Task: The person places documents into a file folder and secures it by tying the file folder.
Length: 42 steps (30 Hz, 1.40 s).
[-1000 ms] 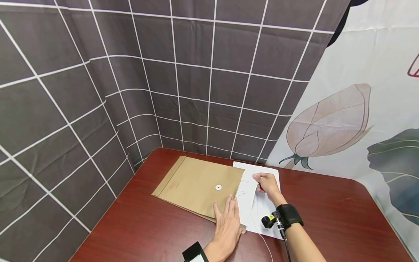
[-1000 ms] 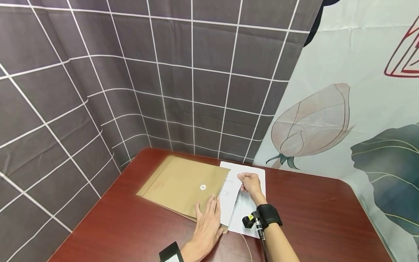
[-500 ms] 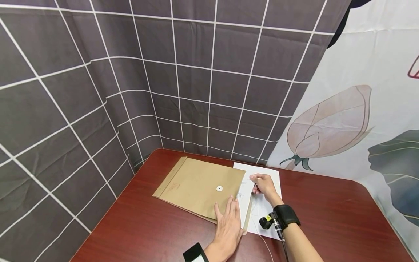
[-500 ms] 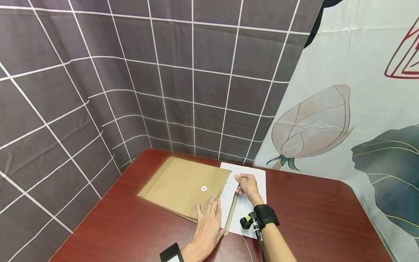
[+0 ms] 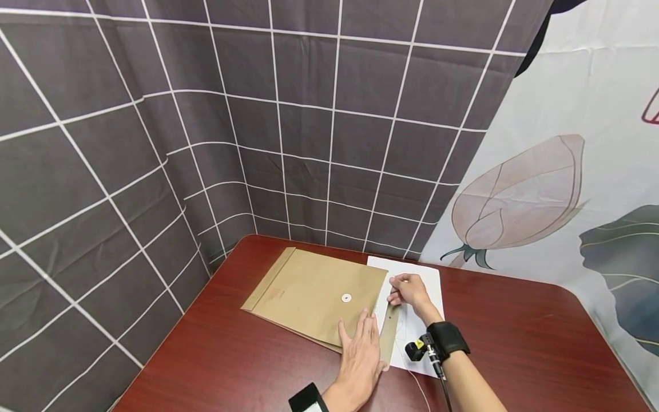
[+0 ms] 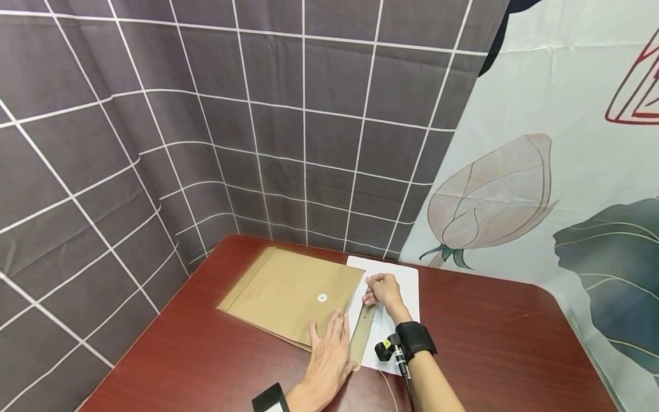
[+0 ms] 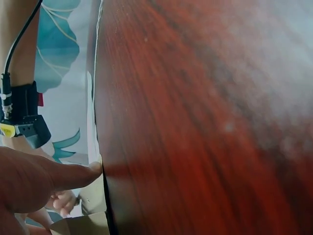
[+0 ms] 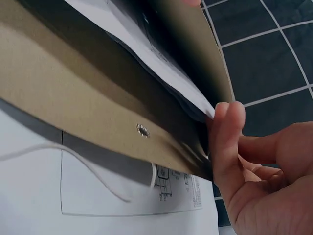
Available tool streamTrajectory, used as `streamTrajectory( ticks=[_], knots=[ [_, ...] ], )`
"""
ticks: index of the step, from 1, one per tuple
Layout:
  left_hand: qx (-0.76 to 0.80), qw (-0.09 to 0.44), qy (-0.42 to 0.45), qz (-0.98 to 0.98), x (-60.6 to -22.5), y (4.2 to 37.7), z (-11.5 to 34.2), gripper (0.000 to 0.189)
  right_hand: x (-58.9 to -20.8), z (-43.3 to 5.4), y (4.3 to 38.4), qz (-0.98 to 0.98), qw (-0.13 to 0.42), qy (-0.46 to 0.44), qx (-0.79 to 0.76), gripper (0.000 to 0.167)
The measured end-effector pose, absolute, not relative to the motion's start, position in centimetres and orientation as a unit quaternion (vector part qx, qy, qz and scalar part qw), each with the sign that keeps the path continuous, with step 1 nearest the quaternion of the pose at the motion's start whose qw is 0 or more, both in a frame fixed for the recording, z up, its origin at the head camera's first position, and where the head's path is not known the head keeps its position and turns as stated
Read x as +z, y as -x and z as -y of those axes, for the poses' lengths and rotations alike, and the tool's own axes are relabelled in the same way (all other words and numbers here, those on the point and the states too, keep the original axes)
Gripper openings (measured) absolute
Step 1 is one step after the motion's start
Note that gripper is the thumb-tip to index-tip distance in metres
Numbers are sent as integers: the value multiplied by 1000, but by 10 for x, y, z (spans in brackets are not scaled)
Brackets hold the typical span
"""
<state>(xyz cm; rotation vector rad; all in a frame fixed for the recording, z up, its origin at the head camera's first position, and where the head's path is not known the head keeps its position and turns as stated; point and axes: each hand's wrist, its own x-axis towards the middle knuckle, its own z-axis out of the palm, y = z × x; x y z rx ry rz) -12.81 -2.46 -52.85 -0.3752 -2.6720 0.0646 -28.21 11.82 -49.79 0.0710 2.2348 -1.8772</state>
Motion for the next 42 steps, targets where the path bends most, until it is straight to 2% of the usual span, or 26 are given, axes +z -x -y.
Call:
streamTrajectory(
  ticks=[5,18,28,37,42],
  knots=[
    [20,224,139,964,-529,128,25,99,-500,-112,283,-730,127,-8,-671,25],
    [16,217,141,966,-528,127,24,100,-508,-104,283,-705,151,12,-693,34],
    [20,237,145,960,-529,131,27,100,-507,-100,279,-688,171,16,-705,35],
    [-5,275,137,952,-524,132,30,80,-505,-110,274,-679,197,60,-705,33],
    [-13,290,131,948,-520,128,34,70,-491,-135,266,-716,175,102,-668,36]
  ],
)
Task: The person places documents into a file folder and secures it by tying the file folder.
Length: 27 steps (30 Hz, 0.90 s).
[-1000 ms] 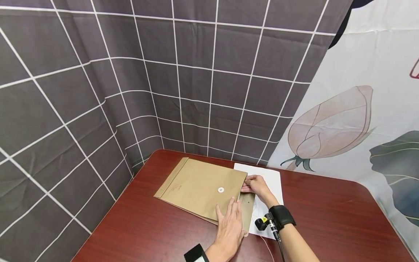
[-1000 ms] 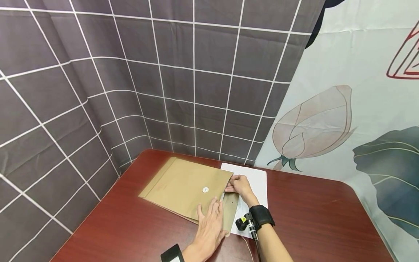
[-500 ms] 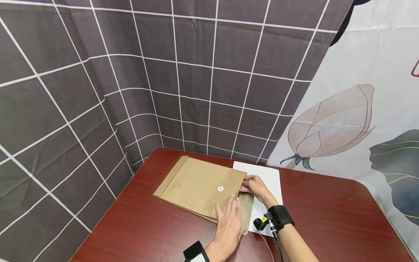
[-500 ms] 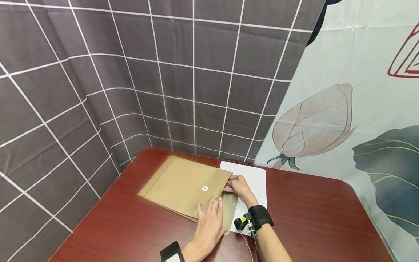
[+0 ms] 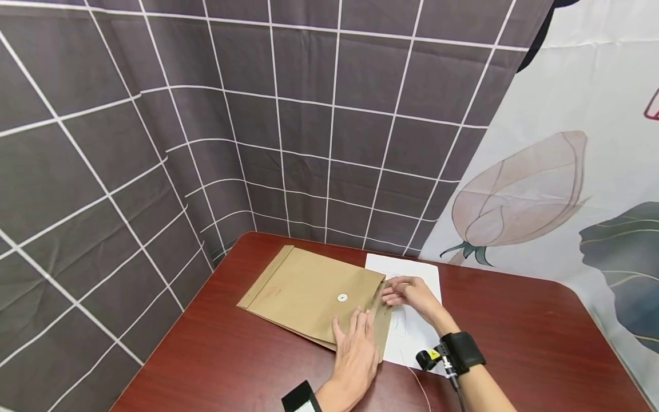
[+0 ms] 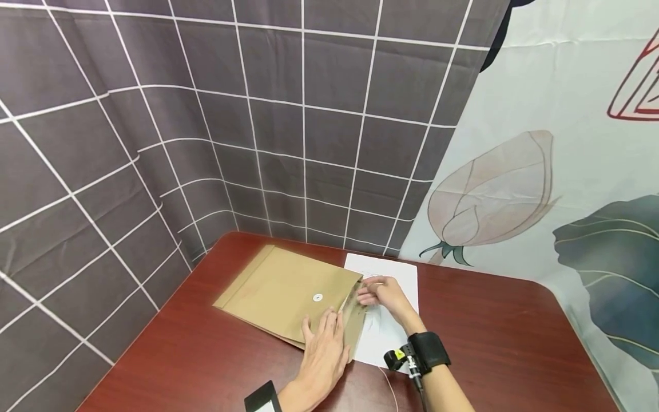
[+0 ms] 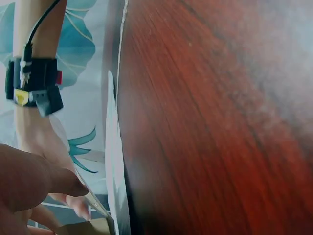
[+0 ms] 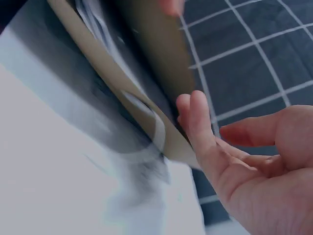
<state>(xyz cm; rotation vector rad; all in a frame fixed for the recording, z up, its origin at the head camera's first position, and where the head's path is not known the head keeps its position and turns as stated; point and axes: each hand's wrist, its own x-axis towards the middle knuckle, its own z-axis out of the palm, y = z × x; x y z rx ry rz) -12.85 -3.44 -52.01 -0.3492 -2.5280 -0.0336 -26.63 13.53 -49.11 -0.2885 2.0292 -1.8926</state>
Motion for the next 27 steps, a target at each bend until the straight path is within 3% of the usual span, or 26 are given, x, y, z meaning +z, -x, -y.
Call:
streamTrajectory(
  ticks=[9,20,27],
  knots=[
    [24,289,161,943,-523,127,38,49,-474,-189,260,-841,41,21,-539,31],
    [17,257,163,953,-517,130,34,38,-481,-227,247,-882,8,-20,-471,33],
    [-116,219,131,960,-497,158,39,21,-480,-232,237,-902,11,-34,-431,35]
  ],
)
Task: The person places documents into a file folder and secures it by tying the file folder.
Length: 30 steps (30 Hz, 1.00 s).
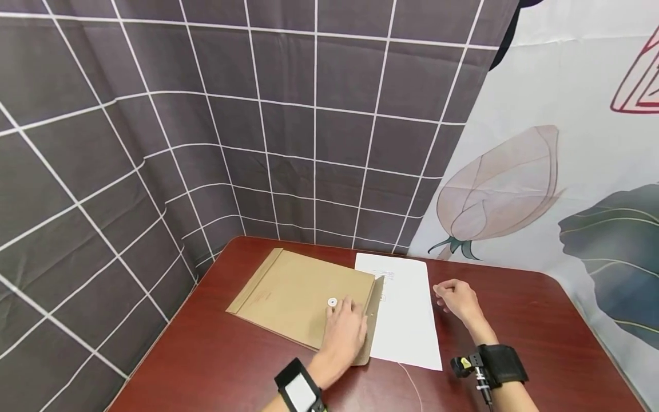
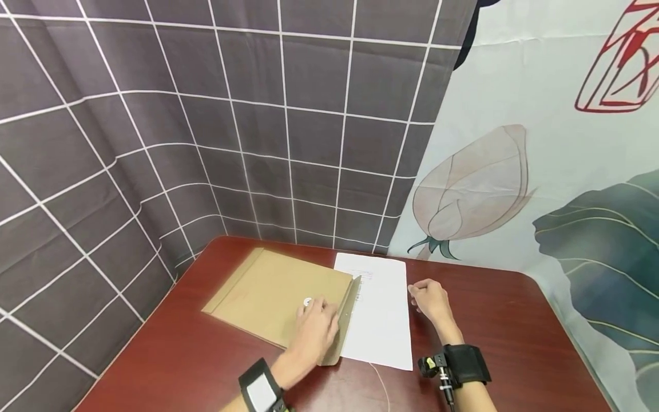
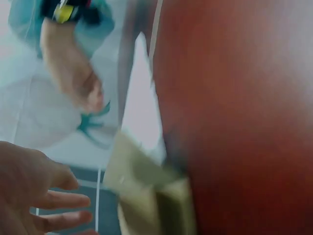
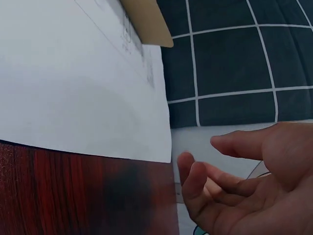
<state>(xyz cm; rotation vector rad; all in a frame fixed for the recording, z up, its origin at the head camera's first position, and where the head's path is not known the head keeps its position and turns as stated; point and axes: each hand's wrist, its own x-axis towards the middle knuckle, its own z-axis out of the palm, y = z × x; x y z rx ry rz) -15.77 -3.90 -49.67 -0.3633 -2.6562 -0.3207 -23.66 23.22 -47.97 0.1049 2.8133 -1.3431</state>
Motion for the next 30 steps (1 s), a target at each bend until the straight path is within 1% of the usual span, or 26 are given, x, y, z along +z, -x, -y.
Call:
streamTrajectory(
  ticks=[3,9,14,17,21,30],
  knots=[
    [-166,199,119,958,-487,184,45,21,-478,-233,233,-906,18,-36,-421,38],
    [-187,189,105,958,-474,240,53,22,-472,-233,232,-923,13,-40,-383,41],
    [-207,166,67,962,-471,274,51,24,-472,-229,232,-935,22,-52,-350,46],
    [-193,150,50,968,-474,289,50,23,-475,-224,234,-942,27,-55,-330,52],
    [-162,124,32,978,-480,304,49,27,-479,-215,234,-950,48,-56,-302,64],
    [-145,84,25,986,-489,318,39,33,-484,-199,232,-968,80,-52,-231,78]
  ],
)
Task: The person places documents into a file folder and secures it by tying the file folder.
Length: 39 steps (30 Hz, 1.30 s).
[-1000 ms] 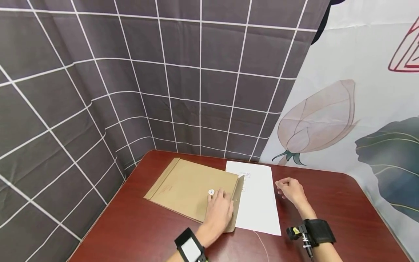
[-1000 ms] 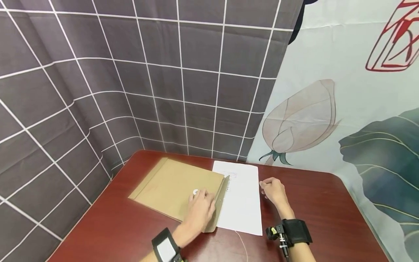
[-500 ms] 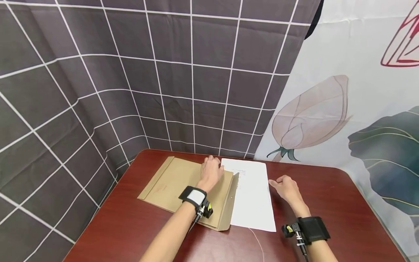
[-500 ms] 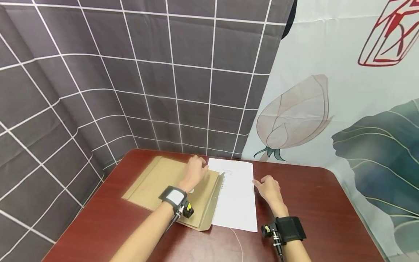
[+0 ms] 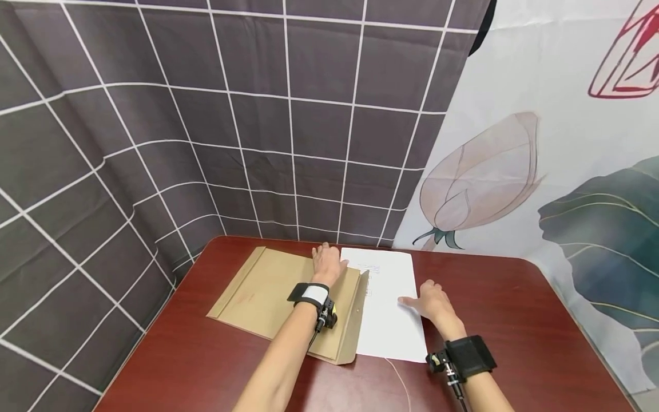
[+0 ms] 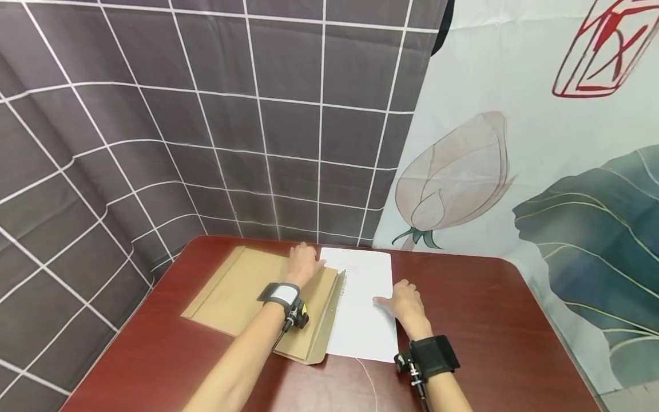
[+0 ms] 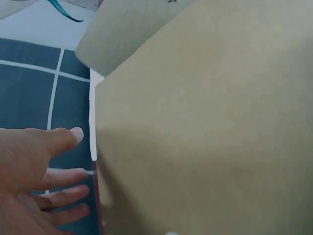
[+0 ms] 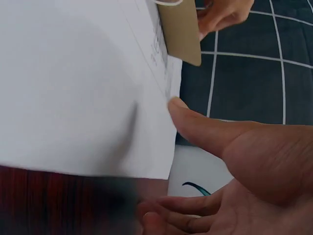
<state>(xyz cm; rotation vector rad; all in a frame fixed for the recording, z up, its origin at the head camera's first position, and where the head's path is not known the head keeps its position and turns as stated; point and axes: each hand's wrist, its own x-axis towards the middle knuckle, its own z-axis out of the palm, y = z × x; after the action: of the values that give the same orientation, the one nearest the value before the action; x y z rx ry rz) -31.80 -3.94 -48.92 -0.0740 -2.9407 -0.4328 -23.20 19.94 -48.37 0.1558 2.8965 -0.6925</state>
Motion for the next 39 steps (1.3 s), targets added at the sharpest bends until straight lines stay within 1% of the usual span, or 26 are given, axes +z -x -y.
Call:
streamTrajectory(
  ticks=[3,6,9,14,17,25,32,39],
  knots=[
    [-129,75,13,989,-496,318,37,38,-489,-191,229,-972,91,-52,-212,83],
    [-109,66,1,992,-500,318,32,41,-495,-186,227,-974,90,-60,-201,87],
    [-99,56,-2,994,-500,317,26,40,-500,-184,227,-975,88,-73,-190,88],
    [-98,55,-5,994,-504,318,19,38,-501,-181,226,-974,94,-93,-184,87],
    [-92,45,-14,995,-508,320,16,38,-501,-180,225,-974,97,-97,-181,87],
    [-100,42,-31,994,-508,325,6,42,-501,-175,227,-974,87,-107,-180,81],
    [-114,32,-71,990,-507,331,4,42,-502,-169,227,-976,83,-110,-169,77],
    [-145,43,-63,986,-504,336,4,31,-501,-169,230,-974,81,-123,-175,73]
  ],
)
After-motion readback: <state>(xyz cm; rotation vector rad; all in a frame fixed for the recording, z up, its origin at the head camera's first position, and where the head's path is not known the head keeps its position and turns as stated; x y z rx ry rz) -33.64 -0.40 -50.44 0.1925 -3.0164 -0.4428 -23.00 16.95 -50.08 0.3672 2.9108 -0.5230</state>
